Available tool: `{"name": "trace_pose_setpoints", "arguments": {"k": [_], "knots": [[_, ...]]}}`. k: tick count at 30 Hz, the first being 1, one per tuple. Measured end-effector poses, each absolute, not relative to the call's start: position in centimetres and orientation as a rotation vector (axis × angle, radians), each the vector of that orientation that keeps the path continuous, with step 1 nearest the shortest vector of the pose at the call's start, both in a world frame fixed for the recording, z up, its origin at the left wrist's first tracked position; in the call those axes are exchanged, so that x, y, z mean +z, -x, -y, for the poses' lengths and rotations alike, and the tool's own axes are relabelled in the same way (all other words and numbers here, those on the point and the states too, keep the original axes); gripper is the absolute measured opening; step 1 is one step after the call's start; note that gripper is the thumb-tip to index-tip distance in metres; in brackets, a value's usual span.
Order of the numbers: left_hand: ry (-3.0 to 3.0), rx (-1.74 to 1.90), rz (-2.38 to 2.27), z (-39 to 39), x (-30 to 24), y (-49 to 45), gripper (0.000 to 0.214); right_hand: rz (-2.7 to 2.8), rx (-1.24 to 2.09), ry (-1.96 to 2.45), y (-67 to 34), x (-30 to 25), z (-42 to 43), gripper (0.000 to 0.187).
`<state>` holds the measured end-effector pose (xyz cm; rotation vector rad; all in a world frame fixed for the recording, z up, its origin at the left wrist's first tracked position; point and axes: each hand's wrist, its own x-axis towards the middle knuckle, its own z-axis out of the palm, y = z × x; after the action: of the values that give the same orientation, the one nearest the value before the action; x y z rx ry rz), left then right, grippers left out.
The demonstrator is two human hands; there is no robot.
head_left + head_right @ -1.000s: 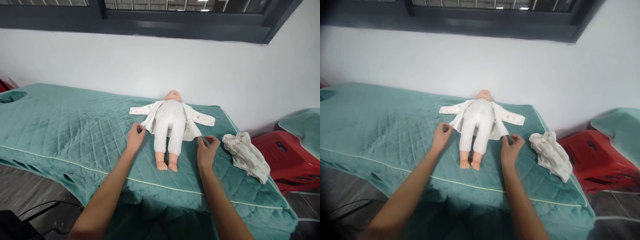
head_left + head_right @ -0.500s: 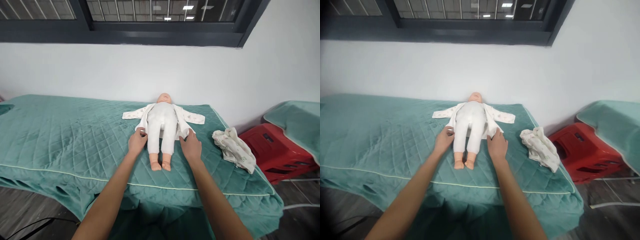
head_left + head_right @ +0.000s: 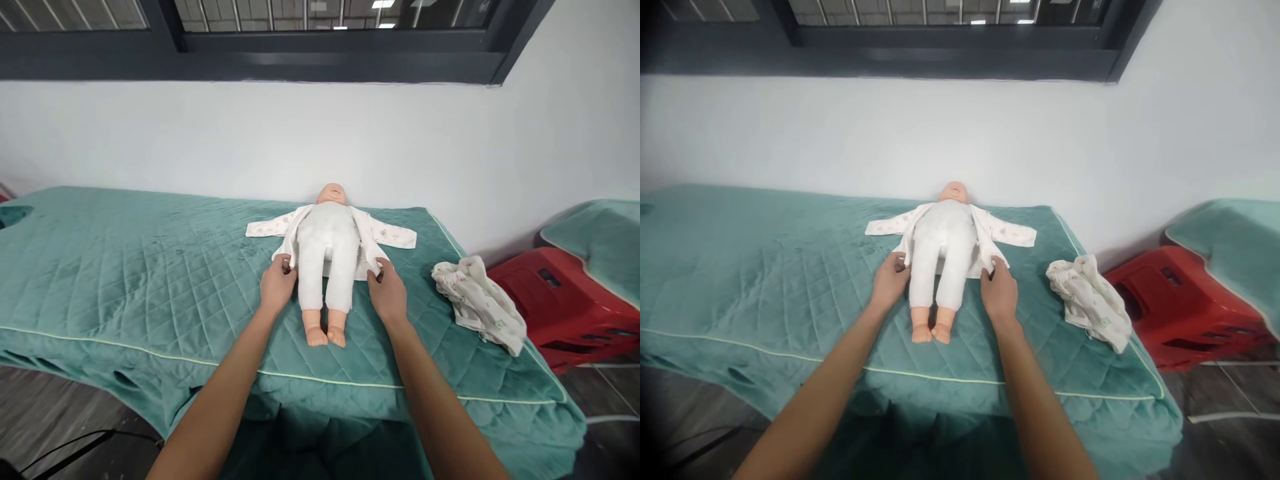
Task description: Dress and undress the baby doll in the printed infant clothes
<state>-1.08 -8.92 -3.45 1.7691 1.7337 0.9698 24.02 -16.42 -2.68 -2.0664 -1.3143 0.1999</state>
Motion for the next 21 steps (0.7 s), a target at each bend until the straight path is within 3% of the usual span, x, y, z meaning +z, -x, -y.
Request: {"name": "trace_pose_setpoints", "arguments": {"k": [8, 16, 21], "knots": [[-1.804, 1.011, -1.734, 10.0, -3.4, 1.4, 0.025, 1.328, 0.202, 2.093, -24.8, -2.1, 18.2, 0.044], [-1.766, 1.083, -1.569, 13.2, -4.0, 3.5, 0.023, 1.524, -0.505, 2.254, -33.5, 1.1, 23.6, 0.048], [-1.611, 1.110, -1.390, 16.6, -3.6, 4.1, 0.025, 1.868, -0.333, 2.403, -39.4, 2.2, 23.9, 0.040]]}}
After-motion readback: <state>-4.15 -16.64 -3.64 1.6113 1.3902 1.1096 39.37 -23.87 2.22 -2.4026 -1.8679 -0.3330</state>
